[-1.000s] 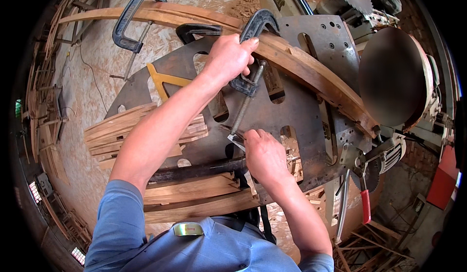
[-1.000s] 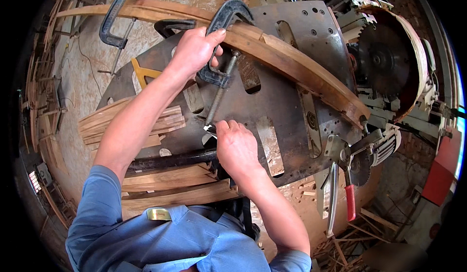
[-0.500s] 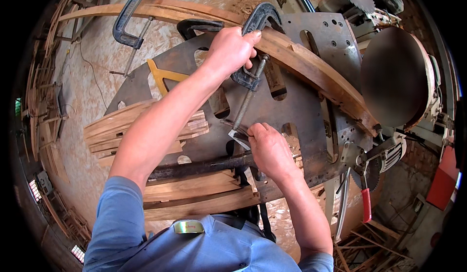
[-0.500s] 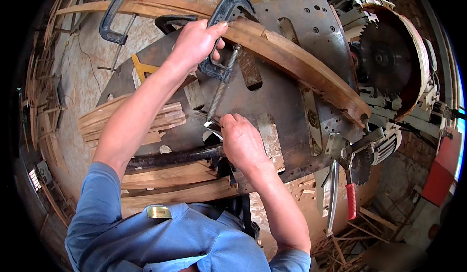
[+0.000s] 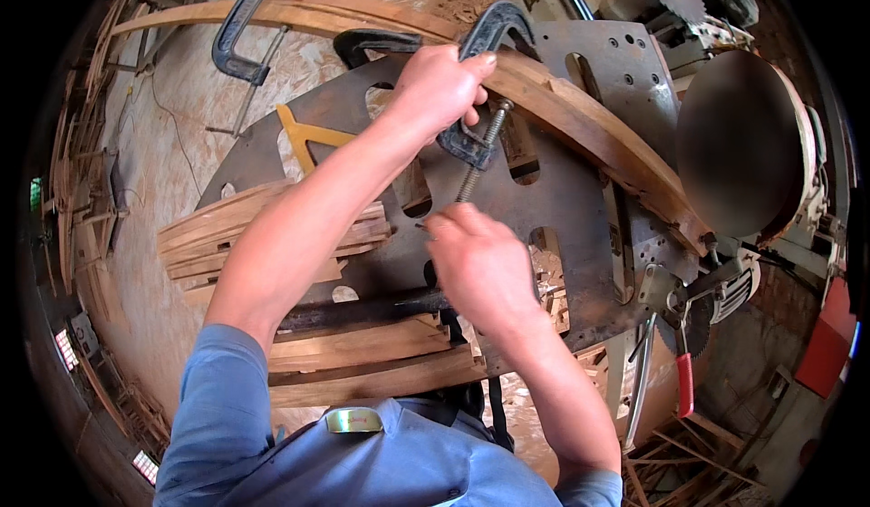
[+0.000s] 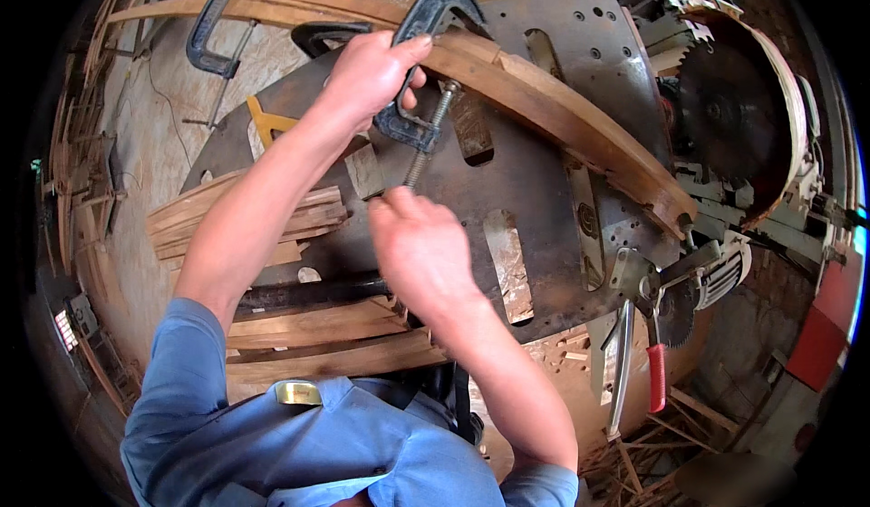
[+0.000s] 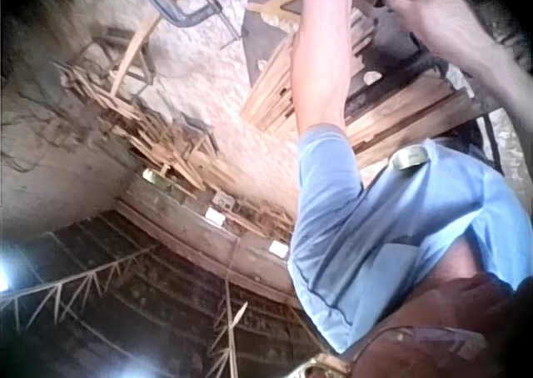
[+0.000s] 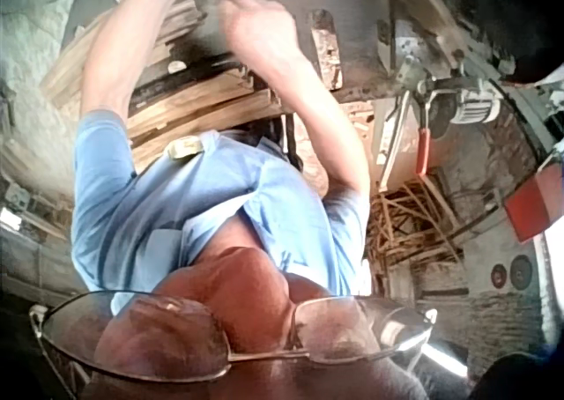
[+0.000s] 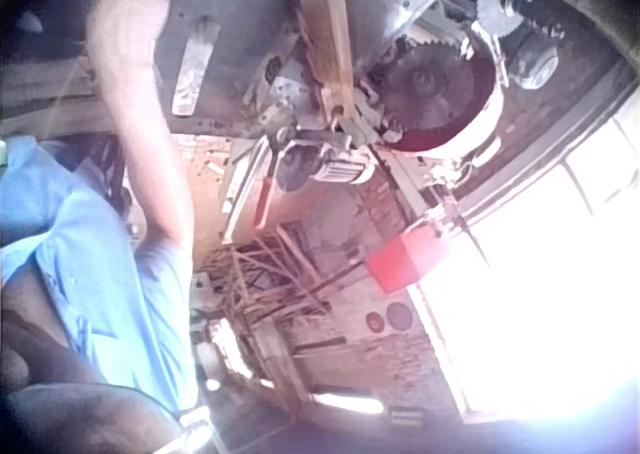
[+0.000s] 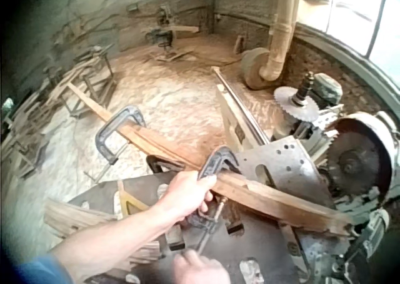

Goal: The person secures a curved wooden piece to a miter saw table using C-clamps, then cuts the wood with the saw. After cutting, the person removes the clamps and handles the cut pieces.

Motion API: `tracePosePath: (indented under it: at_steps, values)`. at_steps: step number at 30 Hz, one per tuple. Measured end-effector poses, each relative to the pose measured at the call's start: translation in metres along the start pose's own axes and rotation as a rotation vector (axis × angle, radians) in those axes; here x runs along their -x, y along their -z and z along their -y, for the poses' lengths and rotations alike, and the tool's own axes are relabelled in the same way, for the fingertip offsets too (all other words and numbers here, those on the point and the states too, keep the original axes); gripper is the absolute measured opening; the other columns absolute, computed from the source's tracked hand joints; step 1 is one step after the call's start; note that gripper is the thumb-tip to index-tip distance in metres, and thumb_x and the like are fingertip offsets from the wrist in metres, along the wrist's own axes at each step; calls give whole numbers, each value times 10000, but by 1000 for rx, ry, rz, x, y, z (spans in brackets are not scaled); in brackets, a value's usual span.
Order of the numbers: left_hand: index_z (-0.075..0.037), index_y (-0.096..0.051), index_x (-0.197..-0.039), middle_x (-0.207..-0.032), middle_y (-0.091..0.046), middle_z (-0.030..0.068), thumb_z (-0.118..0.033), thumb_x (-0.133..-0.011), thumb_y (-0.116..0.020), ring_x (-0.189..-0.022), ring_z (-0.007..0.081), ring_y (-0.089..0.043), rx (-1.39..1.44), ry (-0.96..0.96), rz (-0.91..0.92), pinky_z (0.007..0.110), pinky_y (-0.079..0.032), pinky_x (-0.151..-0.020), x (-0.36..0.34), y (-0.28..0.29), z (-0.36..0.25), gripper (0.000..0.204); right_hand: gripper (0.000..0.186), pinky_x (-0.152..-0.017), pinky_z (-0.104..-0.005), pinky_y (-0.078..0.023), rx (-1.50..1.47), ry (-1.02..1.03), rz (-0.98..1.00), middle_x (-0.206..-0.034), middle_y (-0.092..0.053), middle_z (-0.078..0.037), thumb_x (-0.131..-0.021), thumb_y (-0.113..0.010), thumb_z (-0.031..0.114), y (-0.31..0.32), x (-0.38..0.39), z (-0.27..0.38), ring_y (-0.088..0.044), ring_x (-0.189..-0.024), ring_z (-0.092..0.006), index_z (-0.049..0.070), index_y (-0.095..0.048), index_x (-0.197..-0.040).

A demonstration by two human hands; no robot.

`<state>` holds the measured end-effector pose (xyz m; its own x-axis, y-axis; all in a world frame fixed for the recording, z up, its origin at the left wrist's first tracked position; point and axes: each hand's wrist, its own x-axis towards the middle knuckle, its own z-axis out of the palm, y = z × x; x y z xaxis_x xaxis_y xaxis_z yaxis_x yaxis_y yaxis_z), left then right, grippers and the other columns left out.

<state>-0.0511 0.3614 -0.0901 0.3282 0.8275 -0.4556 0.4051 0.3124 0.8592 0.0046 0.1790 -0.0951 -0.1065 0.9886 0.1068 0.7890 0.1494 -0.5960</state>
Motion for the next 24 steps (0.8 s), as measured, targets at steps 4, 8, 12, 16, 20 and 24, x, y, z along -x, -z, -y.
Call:
tracePosePath:
  at_steps: [4, 8, 12, 16, 20, 24]
  values:
    - [11, -607, -894, -735, -628, 56, -292, -937, -613, -520, 122, -556, -11, -1, -17, 290, -435, -485, -1, 0, 1, 306, 144, -604, -328, -536, 307, -107, 254, -881, -642, -78, -798, -604, 111, -27, -15, 21, -689, -677, -203, 64, -666, -920]
    - [16, -615, -887, -739, -638, 67, -307, -939, -599, -532, 139, -579, -74, -12, -22, 304, -451, -504, 0, 0, 0, 328, 127, -561, -336, -545, 300, -134, 429, -847, -651, -64, -821, -608, 133, -25, -25, 23, -705, -656, -212, 59, -672, -902]
    - [32, -624, -885, -745, -660, 87, -321, -937, -581, -554, 161, -624, -116, -28, -5, 331, -475, -526, -2, 0, 3, 359, 88, -562, -336, -548, 260, -91, 305, -804, -652, -64, -818, -608, 137, -35, -20, 20, -705, -656, -213, 72, -655, -852]
    - [12, -621, -897, -728, -628, 55, -312, -941, -598, -519, 134, -561, -91, -46, 13, 295, -451, -516, -4, 0, 4, 327, 53, -544, -350, -541, 156, -74, 184, -764, -626, -66, -785, -600, 102, -41, -11, 16, -677, -621, -227, 76, -607, -830]
    - [11, -623, -905, -734, -632, 56, -300, -940, -604, -516, 130, -558, -74, -36, 4, 293, -445, -501, -3, 1, 2, 313, 125, -546, -355, -527, 74, -6, 68, -746, -593, -57, -746, -597, 76, -39, -3, 9, -651, -619, -227, 78, -596, -871]
    - [8, -623, -910, -736, -633, 54, -292, -938, -611, -512, 123, -554, -15, -12, 3, 288, -437, -481, -2, 0, 1, 301, 76, -569, -351, -531, 0, 52, -11, -738, -586, -70, -723, -605, 93, -30, 0, 1, -653, -645, -231, 92, -556, -782]
